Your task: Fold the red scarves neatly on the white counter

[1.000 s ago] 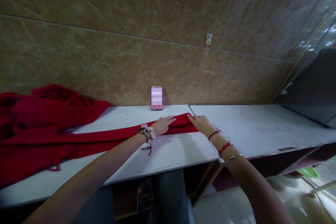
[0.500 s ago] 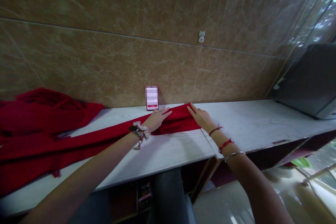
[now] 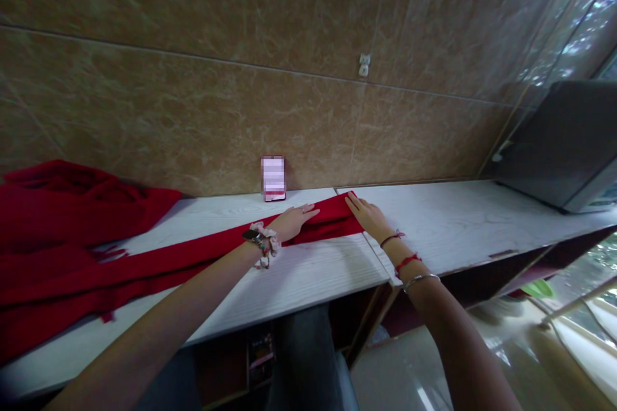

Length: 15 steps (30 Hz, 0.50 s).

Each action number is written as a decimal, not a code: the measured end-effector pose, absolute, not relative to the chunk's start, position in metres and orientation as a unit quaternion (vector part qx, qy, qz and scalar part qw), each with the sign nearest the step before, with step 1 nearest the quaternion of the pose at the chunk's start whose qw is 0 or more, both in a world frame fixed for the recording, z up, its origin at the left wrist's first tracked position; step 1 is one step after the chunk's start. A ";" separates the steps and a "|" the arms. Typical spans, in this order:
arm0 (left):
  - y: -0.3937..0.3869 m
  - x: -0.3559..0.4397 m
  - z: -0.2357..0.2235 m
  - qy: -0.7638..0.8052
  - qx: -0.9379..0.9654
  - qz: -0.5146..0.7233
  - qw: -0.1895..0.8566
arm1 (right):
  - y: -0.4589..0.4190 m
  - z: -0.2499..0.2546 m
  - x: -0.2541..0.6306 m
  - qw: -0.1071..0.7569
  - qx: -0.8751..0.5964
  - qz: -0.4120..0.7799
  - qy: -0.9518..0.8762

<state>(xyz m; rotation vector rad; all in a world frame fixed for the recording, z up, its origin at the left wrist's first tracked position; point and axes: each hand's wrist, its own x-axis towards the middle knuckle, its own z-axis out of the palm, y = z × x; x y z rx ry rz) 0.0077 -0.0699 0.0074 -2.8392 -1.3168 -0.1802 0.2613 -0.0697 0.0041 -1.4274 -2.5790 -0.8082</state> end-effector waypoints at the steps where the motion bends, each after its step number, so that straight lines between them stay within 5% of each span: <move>1: -0.071 0.009 0.003 -0.424 -0.905 -0.042 -0.011 | -0.069 0.000 0.263 0.031 -0.468 -0.257 -0.845; 7: -0.071 0.006 -0.023 -0.422 -0.905 -0.001 -0.052 | -0.065 -0.028 0.271 -0.011 -0.484 -0.199 -0.852; 15: -0.070 0.002 -0.015 -0.412 -0.908 -0.039 -0.070 | -0.060 -0.023 0.276 0.090 -0.514 -0.153 -0.839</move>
